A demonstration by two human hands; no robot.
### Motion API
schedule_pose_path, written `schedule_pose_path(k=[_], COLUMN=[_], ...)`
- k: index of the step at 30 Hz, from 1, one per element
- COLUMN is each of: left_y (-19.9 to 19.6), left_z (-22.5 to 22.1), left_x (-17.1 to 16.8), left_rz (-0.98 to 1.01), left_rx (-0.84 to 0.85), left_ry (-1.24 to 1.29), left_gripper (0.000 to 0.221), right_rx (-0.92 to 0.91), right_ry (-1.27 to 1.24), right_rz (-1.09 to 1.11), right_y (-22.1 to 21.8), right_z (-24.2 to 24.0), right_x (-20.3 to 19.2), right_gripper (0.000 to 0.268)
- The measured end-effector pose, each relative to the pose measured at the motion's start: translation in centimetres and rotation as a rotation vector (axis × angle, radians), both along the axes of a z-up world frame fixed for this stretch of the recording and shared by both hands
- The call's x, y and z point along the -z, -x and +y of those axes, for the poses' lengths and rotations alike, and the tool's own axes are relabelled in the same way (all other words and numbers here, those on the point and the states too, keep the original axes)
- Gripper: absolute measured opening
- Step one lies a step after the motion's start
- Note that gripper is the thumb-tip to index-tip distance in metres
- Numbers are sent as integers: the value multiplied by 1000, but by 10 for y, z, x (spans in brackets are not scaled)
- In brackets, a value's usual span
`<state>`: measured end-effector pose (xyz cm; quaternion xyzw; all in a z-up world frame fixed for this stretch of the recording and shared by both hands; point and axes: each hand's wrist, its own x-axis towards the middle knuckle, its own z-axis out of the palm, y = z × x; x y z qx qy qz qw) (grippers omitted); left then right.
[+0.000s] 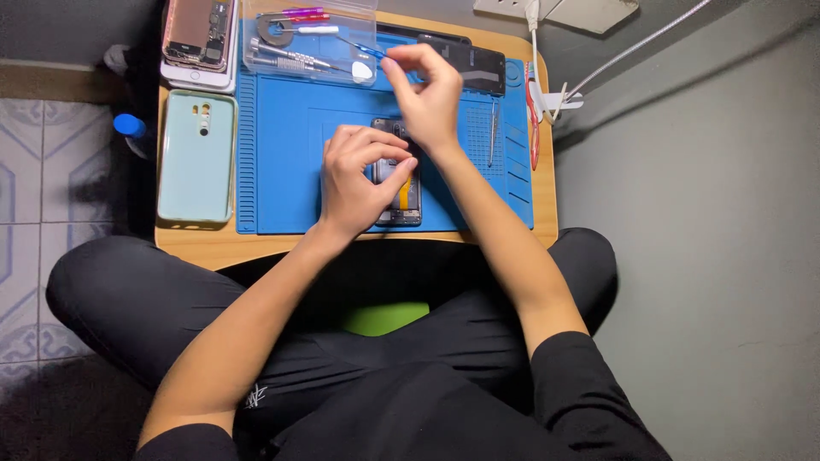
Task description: The person is disassembling a mobile phone using a screwdriver and tweezers to remove internal components on a repair bench.
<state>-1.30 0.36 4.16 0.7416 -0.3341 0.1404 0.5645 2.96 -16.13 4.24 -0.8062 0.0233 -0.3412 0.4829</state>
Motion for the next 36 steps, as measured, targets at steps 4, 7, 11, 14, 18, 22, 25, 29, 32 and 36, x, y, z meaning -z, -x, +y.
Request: schedule_pose_path(k=[4, 7, 11, 14, 18, 22, 25, 29, 32, 36], left_y=[1, -1, 0, -1, -2, -5, -4, -5, -3, -6], left_z=[0, -1, -1, -1, -2, -2, -3, -5, -6, -7], left_x=[-1, 2, -2, -5, -1, -1, 2, 7, 9, 21], left_rz=[3, -6, 4, 17, 53, 43, 55, 66, 78, 118], left_rx=[46, 44, 56, 100, 101, 105, 101, 111, 91, 99], left_ry=[39, 58, 68, 130, 133, 121, 98, 75, 43, 40], left_gripper=[11, 11, 11, 10, 6, 5, 3, 4, 4, 4], right_rx=[46, 100, 120, 116, 51, -63, -9, 72, 151, 262], right_ry=[252, 439, 454, 437, 504, 603, 595, 622, 721, 770], right_rz=[-31, -33, 66, 181, 249, 5, -67, 19, 245, 612], right_y=[-30, -41, -60, -68, -70, -58, -25, 21, 53, 83], right_z=[26, 40, 39, 37, 33, 16, -2, -54, -99, -132], right_x=[15, 19, 36, 41, 34, 22, -7, -24, -18, -2], right_gripper=[9, 6, 9, 10, 9, 6, 4, 10, 6, 7])
